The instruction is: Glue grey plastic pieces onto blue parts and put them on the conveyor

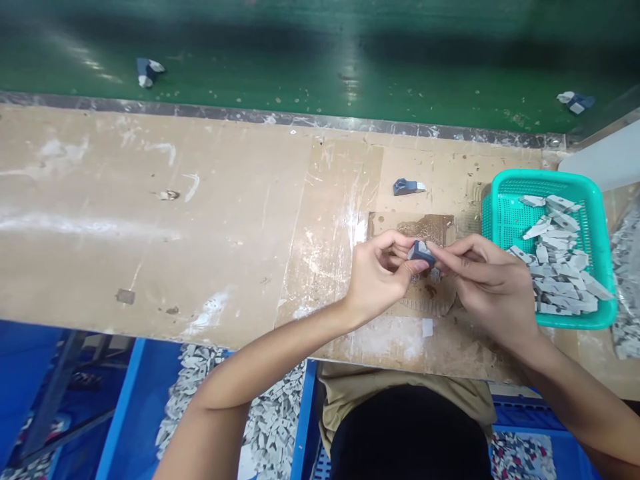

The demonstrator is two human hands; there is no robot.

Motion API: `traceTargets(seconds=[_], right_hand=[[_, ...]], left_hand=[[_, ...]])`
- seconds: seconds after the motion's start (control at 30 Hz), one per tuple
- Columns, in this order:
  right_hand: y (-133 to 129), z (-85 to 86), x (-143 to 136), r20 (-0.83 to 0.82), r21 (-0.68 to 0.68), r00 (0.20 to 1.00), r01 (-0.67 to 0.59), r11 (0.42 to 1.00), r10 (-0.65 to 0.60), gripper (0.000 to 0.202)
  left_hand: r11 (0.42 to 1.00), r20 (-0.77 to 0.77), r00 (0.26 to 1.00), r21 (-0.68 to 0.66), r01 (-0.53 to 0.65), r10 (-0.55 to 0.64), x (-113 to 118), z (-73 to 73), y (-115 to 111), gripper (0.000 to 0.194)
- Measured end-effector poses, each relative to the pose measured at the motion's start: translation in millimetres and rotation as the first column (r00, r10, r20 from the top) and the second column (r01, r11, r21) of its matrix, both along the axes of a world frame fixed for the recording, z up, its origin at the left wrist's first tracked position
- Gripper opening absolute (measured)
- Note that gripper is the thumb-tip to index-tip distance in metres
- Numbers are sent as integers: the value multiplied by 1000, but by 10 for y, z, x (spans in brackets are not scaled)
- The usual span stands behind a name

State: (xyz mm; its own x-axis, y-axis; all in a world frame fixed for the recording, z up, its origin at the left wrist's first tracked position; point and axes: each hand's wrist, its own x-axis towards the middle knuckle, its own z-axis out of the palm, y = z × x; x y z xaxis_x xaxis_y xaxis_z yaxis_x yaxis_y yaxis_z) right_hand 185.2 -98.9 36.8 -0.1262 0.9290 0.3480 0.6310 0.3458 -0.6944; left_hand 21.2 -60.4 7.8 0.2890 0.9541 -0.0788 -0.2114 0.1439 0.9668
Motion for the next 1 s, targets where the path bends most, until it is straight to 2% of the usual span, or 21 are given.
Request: traceTargets(seconds=[0.23, 0.4, 0.5, 0.63, 0.73, 0.8, 0.9, 0.93, 1.0], right_hand=[[-83, -89, -130, -74, 9, 995, 66, 998, -65, 39], [-121, -99, -128, -76, 119, 996, 47, 992, -38, 45], [-153, -105, -114, -62, 183, 998, 7, 983, 5, 49], [-140, -94, -88, -28, 159, 1000, 16, 987, -12, 54], [-31, 28, 6, -32, 105, 999, -31, 994, 35, 39], [60, 152, 91, -87, 34, 993, -81, 996, 84, 25], [144, 285, 162, -222, -42, 957, -201, 979, 187, 33], [151, 295, 159, -267, -60, 934, -262, 963, 238, 37], [135, 263, 114, -343, -91, 885, -364, 927, 314, 42]], left_hand=[[998, -91, 996, 58, -17, 22, -30, -19, 8, 13], [983, -139, 990, 182, 11, 15, -88, 40, 28, 10], [980, -107, 994, 195, 43, -23, -114, 39, 35, 8], [995, -20, 997, 74, 69, -68, -108, 6, 53, 19], [985, 89, 990, -120, 122, -111, -99, 59, 68, 28], [917, 235, 954, -306, 257, -188, -109, 143, 73, 26], [750, 458, 861, -485, 449, -220, -145, 264, 78, 22], [718, 487, 850, -518, 465, -199, -161, 285, 79, 21], [691, 499, 854, -567, 448, -145, -191, 284, 78, 18]])
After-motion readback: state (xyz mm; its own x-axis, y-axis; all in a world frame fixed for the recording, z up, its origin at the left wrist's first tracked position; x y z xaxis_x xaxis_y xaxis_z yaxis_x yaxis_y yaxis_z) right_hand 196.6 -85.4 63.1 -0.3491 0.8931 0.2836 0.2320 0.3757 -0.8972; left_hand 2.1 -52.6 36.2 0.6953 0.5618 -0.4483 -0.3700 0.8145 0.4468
